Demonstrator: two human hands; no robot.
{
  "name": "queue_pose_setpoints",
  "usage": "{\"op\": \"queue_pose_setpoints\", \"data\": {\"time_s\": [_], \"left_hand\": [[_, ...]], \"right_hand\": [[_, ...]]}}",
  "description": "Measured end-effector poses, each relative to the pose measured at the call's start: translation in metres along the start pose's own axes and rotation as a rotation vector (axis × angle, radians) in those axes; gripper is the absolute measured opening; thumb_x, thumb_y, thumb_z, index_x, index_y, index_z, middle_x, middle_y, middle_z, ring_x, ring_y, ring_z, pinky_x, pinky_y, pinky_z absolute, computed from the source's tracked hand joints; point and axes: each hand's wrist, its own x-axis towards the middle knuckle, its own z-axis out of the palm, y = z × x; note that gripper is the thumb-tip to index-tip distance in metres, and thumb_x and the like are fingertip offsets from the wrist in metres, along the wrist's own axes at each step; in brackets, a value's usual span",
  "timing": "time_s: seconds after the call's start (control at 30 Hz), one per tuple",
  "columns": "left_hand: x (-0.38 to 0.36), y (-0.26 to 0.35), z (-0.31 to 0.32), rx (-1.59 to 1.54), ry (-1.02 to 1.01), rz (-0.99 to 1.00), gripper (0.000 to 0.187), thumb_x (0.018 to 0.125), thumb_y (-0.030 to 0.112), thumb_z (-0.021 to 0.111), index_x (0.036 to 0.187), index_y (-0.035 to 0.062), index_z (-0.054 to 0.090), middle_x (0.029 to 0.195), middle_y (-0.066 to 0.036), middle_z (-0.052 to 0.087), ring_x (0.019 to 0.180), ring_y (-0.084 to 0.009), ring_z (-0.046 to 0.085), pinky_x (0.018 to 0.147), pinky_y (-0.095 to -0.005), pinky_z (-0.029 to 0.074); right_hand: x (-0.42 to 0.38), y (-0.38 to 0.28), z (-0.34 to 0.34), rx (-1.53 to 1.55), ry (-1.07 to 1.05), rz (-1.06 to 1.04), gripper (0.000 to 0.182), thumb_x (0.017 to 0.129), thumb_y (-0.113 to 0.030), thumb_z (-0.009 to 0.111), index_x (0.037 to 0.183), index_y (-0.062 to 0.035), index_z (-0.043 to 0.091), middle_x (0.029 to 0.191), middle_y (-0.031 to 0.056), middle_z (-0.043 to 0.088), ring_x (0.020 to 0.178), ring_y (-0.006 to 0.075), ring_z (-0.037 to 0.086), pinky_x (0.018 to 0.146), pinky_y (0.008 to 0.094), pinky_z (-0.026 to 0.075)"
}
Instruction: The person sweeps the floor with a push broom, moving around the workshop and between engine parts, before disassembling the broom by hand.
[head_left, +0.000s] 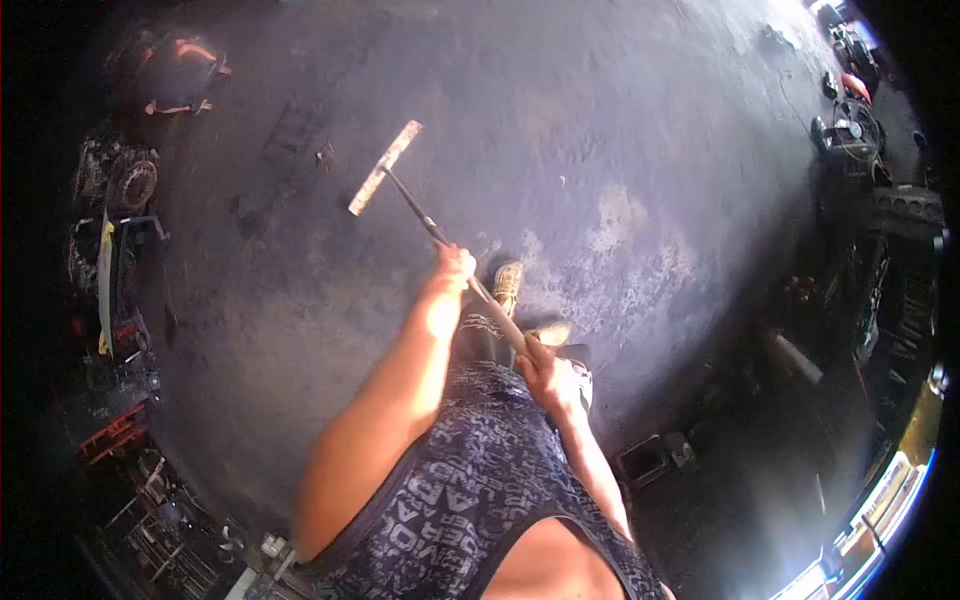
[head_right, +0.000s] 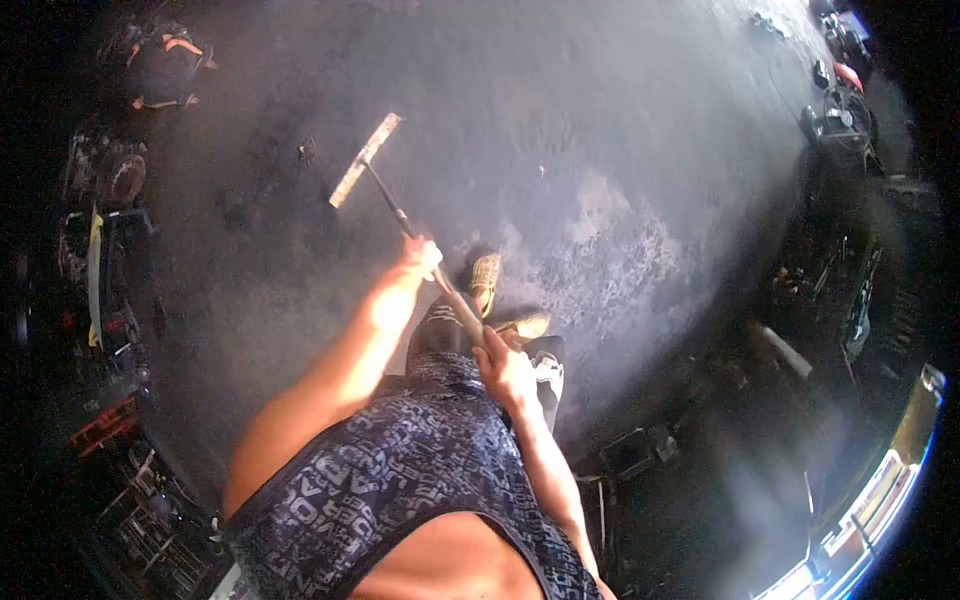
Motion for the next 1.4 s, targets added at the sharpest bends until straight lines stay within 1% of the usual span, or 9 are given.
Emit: {"op": "queue_pose_setpoints", "data": {"time_s": [0.13, 0.3, 0.6, 0.73, 0.9, 1.07, 1.17, 1.23, 1.4], "left_hand": [[0.031, 0.019, -0.049, -0.058, -0.017, 0.050, 0.021, 0.070, 0.029, 0.070, 0.085, 0.0127, 0.072, 0.083, -0.010, 0.070, 0.082, -0.0280, 0.068, 0.069, -0.0425, 0.055], [0.066, 0.170, -0.109, -0.284, -0.094, 0.253, 0.020, 0.071, 0.027, 0.068, 0.084, 0.0109, 0.072, 0.082, -0.011, 0.070, 0.081, -0.0292, 0.068, 0.068, -0.0423, 0.055], [0.163, 0.394, -0.201, -0.439, 0.056, 0.380, 0.020, 0.077, 0.025, 0.062, 0.078, 0.0071, 0.070, 0.078, -0.013, 0.069, 0.077, -0.0301, 0.069, 0.068, -0.0411, 0.056], [0.192, 0.369, -0.220, -0.511, 0.089, 0.416, 0.027, 0.081, 0.030, 0.062, 0.085, 0.0037, 0.068, 0.084, -0.016, 0.069, 0.077, -0.0306, 0.069, 0.067, -0.0431, 0.056], [0.265, 0.303, -0.131, -0.439, 0.760, 0.367, 0.022, 0.074, 0.027, 0.065, 0.066, 0.0069, 0.059, 0.058, -0.012, 0.059, 0.058, -0.0320, 0.064, 0.055, -0.0444, 0.052], [0.233, 0.250, -0.219, -0.508, 0.175, 0.445, 0.028, 0.084, 0.032, 0.058, 0.084, 0.0052, 0.067, 0.079, -0.017, 0.068, 0.078, -0.0320, 0.069, 0.070, -0.0428, 0.056], [0.237, 0.258, -0.253, -0.465, 0.214, 0.470, 0.027, 0.084, 0.031, 0.061, 0.075, 0.0059, 0.067, 0.067, -0.013, 0.065, 0.068, -0.0274, 0.068, 0.062, -0.0416, 0.056], [0.236, 0.251, -0.286, -0.460, 0.154, 0.387, 0.026, 0.083, 0.029, 0.063, 0.073, 0.0061, 0.066, 0.060, -0.009, 0.061, 0.059, -0.0214, 0.065, 0.054, -0.0394, 0.054], [0.321, 0.222, -0.302, -0.470, 0.296, 0.183, 0.013, 0.077, 0.016, 0.065, 0.084, 0.0067, 0.069, 0.072, -0.011, 0.066, 0.067, -0.0272, 0.065, 0.055, -0.0379, 0.054]], "right_hand": [[0.025, 0.047, -0.082, 0.000, -0.127, 0.154, 0.034, 0.087, -0.031, 0.064, 0.118, -0.0148, 0.062, 0.088, 0.0207, 0.067, 0.087, 0.0388, 0.066, 0.075, 0.0445, 0.052], [0.004, 0.128, -0.261, 0.132, -0.017, 0.445, 0.042, 0.081, -0.026, 0.075, 0.117, -0.0060, 0.067, 0.090, 0.0097, 0.072, 0.075, 0.0126, 0.066, 0.069, 0.0290, 0.052], [0.012, 0.186, -0.492, -0.026, 0.383, 0.427, 0.034, 0.079, -0.020, 0.074, 0.109, -0.0034, 0.070, 0.065, 0.0072, 0.065, 0.056, 0.0117, 0.060, 0.050, 0.0276, 0.046], [0.072, 0.189, -0.505, 0.037, 0.362, 0.340, 0.034, 0.076, -0.017, 0.076, 0.107, -0.0020, 0.071, 0.075, 0.0091, 0.070, 0.062, 0.0143, 0.063, 0.055, 0.0290, 0.049], [0.163, 0.135, -0.469, -0.161, 0.166, 0.239, 0.042, 0.070, -0.023, 0.082, 0.103, -0.0006, 0.072, 0.072, 0.0093, 0.068, 0.063, 0.0145, 0.062, 0.055, 0.0293, 0.048], [0.187, 0.121, -0.472, -0.152, 0.064, 0.341, 0.038, 0.071, -0.021, 0.082, 0.102, -0.0012, 0.073, 0.070, 0.0081, 0.067, 0.058, 0.0134, 0.061, 0.054, 0.0297, 0.048], [0.186, 0.123, -0.512, -0.081, 0.059, 0.191, 0.024, 0.077, -0.010, 0.075, 0.097, 0.0026, 0.071, 0.076, 0.0046, 0.068, 0.063, 0.0094, 0.058, 0.054, 0.0237, 0.044], [0.201, 0.104, -0.530, -0.058, 0.093, 0.492, 0.023, 0.078, -0.011, 0.073, 0.096, 0.0037, 0.070, 0.081, 0.0070, 0.069, 0.070, 0.0136, 0.062, 0.062, 0.0257, 0.049], [0.309, 0.101, -0.524, -0.264, 0.021, 0.301, 0.024, 0.078, -0.012, 0.075, 0.098, 0.0008, 0.071, 0.084, 0.0089, 0.071, 0.076, 0.0120, 0.065, 0.069, 0.0277, 0.051]]}}
